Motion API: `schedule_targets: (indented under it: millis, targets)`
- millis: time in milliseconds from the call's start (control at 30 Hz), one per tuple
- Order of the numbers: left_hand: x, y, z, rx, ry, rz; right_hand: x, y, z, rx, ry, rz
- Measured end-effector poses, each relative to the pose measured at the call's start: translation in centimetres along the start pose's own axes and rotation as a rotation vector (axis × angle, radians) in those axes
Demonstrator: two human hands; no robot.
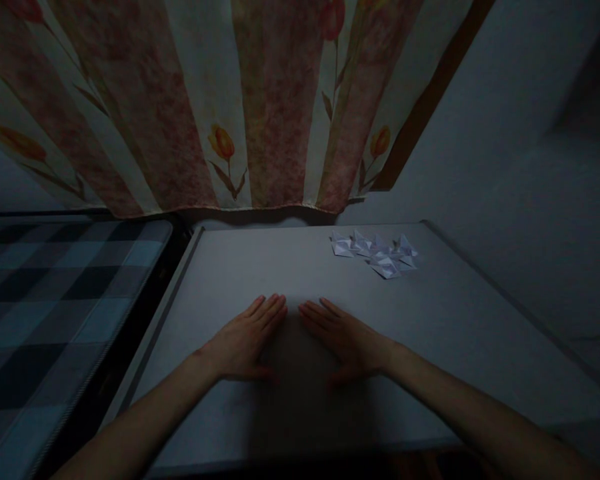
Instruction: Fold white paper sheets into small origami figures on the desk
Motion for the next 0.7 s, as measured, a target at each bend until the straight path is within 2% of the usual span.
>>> schedule_targets:
  millis: [133,267,500,700]
  targets:
    - [-1.18,-0.10,0.15,-0.002,0.055,-0.033,-0.61,-0.06,0.55,-0.024,-0.067,-0.014]
    - [-1.15,-0.09,0.03,0.004,0.087,-0.037,-0.41,-0.04,0.56,-0.030,-0.088,-0.014]
    - [-1.40,0.04,-0.05,-0.004,0.096,0.025,-0.48,-0.16,0.55,-0.036,-0.086,-0.023]
    - [-1.10,-0.03,0.07,-0.005,0.096,-0.017,-0.32,-0.12,0.51,-0.030,-0.083,-0.011]
Point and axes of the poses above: each hand's wrist, its own y-axis away from the middle knuckle, its own x-axis out of the back of the hand, z = x × y, the point moved 9 cm from there along -y, towards the middle knuckle, and after that the axes turned 10 degrees about -y, right-handed, at the moved point
